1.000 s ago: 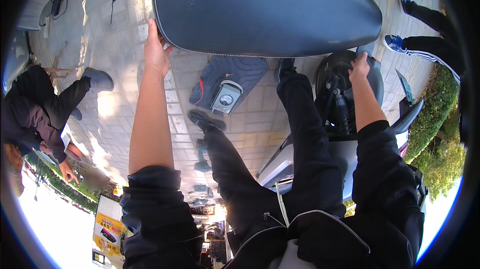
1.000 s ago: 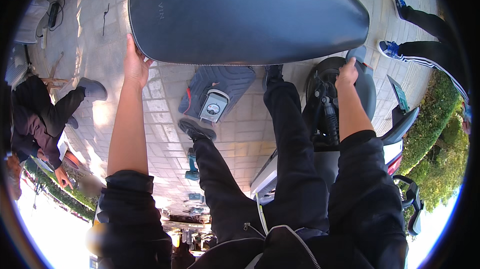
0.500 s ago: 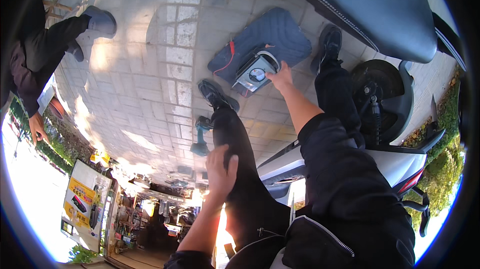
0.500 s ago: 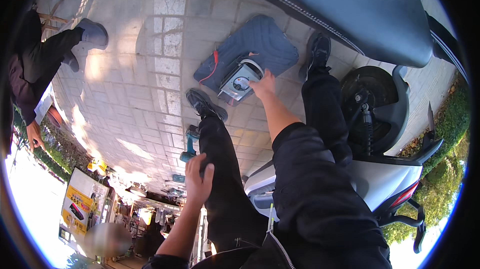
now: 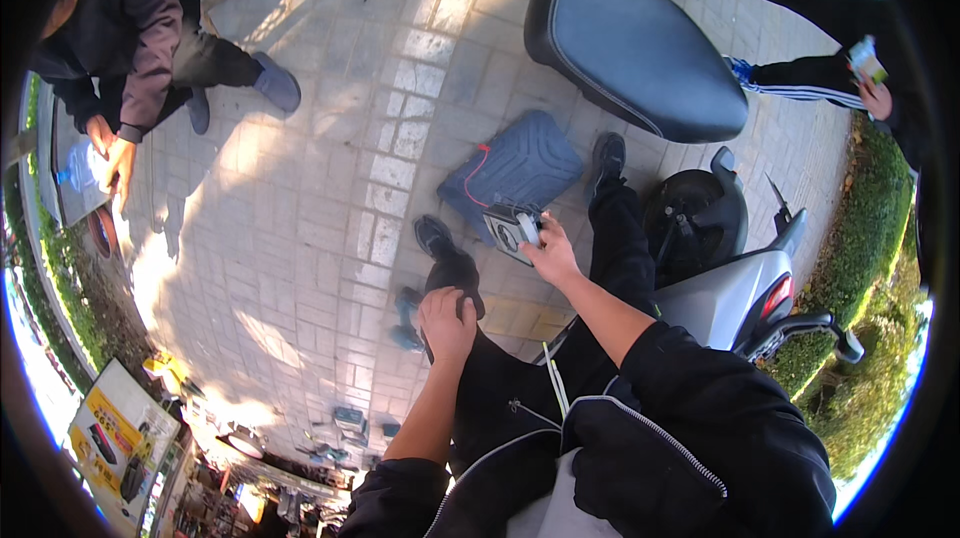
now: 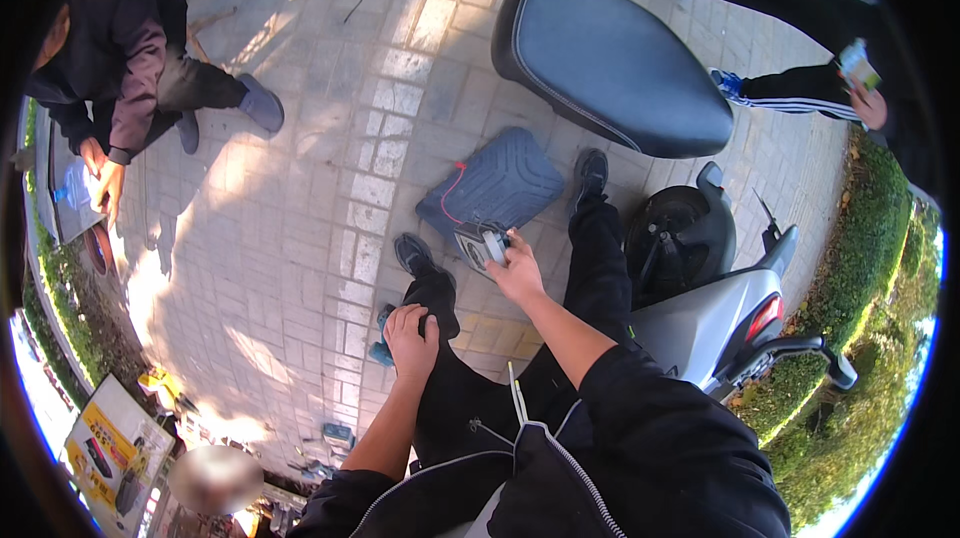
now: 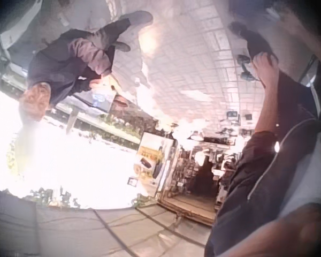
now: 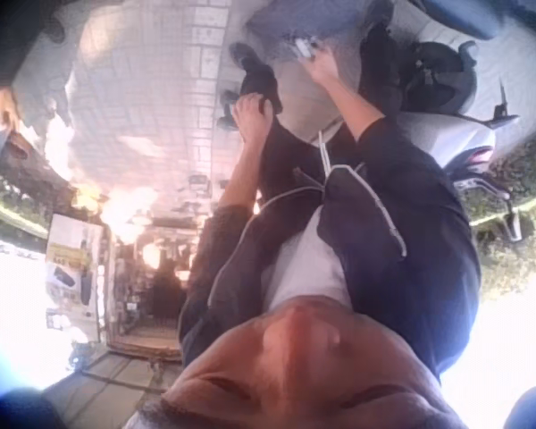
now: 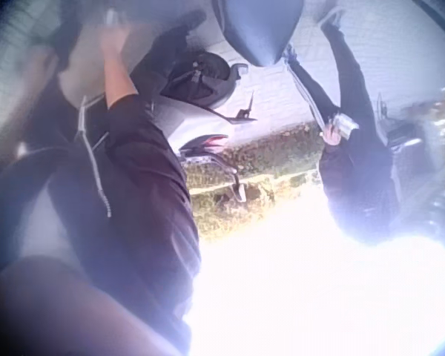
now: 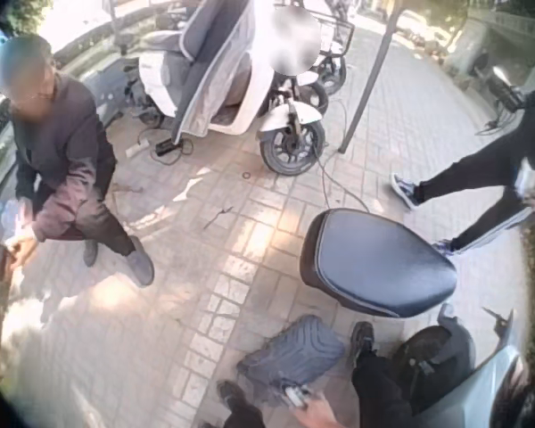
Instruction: The person removes the scooter seat, uses a multimeter to test the battery terminals, then uses a power drill to remove and reinstall the battery. The seat is reattached, and the multimeter is used again to check the battery connections.
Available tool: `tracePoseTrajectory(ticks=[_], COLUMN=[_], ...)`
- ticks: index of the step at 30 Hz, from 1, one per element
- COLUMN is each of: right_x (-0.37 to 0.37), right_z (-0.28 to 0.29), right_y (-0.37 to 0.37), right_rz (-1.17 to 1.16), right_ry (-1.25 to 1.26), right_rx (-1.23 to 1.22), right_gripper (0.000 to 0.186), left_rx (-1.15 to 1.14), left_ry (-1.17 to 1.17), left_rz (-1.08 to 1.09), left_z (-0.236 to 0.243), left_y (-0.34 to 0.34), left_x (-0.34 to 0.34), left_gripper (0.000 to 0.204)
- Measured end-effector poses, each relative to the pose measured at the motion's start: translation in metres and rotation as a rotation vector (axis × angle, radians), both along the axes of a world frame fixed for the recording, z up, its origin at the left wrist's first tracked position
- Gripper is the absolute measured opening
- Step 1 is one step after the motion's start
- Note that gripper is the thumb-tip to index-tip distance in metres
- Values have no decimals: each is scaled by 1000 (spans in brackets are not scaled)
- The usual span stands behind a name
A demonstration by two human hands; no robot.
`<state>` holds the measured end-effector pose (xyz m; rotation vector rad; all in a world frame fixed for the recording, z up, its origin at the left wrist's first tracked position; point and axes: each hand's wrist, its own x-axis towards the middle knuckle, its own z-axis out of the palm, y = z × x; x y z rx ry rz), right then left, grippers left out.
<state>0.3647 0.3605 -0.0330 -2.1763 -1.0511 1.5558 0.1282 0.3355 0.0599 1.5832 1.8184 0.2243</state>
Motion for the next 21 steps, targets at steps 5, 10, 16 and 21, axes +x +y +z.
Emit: tracePoseTrajectory(ticks=[5,10,16,21], right_x=[24,6,-6,24], right_z=[200,343,395,414], right_y=[-30,-88,-203,-289], right_rz=[-323,-704,-1427,-1385], right_ry=[196,376,649,559], right_rx=[182,437,706,967], right_gripper=[22,24,59,81], left_rx=[-1122,-1146,-1132,-1113], left_ry=[-720,-1277,-1156,-982], left_rz=[634,536,80,-298], left_z=[75,165,241,293], left_y=[53,55,9,-71], left_x=[47,75,112,164], left_gripper=[87,74,63,68])
